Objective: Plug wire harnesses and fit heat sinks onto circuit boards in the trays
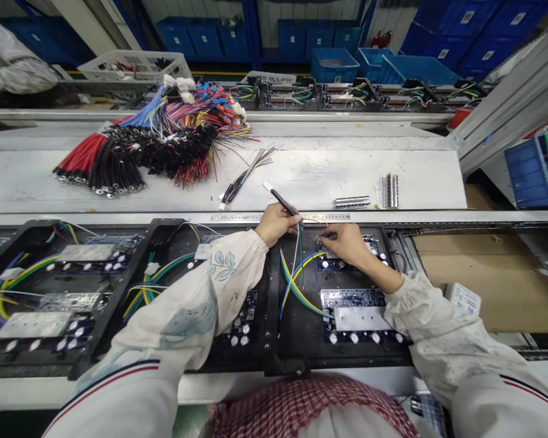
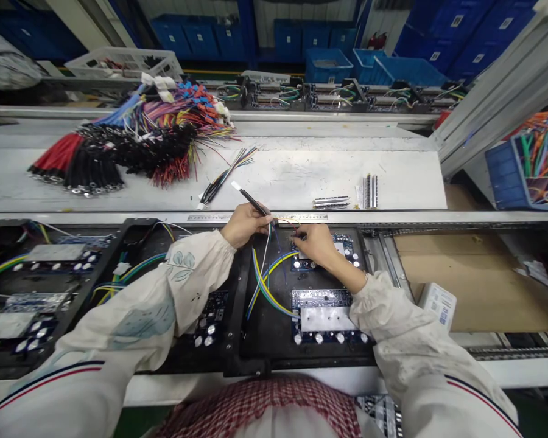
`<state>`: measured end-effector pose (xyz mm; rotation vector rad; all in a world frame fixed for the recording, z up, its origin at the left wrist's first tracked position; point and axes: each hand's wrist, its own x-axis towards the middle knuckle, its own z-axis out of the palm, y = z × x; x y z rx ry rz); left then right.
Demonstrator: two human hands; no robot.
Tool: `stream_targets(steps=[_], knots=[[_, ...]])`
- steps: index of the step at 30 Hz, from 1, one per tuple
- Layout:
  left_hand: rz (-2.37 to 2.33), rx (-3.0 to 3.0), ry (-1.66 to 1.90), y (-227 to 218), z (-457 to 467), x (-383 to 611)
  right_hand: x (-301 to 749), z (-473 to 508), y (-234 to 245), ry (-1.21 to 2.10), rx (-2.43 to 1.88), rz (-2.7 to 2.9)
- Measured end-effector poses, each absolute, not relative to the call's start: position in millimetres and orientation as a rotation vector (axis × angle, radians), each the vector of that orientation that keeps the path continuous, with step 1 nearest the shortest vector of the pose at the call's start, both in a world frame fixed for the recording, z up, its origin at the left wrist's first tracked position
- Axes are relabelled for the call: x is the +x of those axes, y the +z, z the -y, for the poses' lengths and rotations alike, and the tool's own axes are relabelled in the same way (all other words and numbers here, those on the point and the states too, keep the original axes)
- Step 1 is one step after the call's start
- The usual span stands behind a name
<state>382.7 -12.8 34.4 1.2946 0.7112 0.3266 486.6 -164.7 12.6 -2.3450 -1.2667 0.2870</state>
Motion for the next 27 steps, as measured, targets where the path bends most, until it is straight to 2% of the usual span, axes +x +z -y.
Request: stream_targets(steps=[10, 14, 16, 21, 27], knots=[[-0.724, 1.281, 0.34, 32.0, 12.0, 384.5, 485.0, 173.4, 32.1, 0.352, -2.325, 1.35], [-0.734, 1.277, 0.345, 30.8, 12.0, 386.4, 474.9, 180.1, 43.0, 0.645, -2.106, 1.484], [-0.735, 1.278, 0.348, 30.4, 12.0, 386.9, 472.5, 177.5, 40.9, 0.748, -2.053, 1.371], [-0.711, 1.296, 0.324, 27.6, 11.5, 386.9, 482.8, 165.0, 25.3, 0.309, -2.165, 1.171], [-0.707, 1.309, 0.328, 25.5, 11.0, 387.5, 486.3, 164.1, 15.3, 0.235, -2.182, 1.207]])
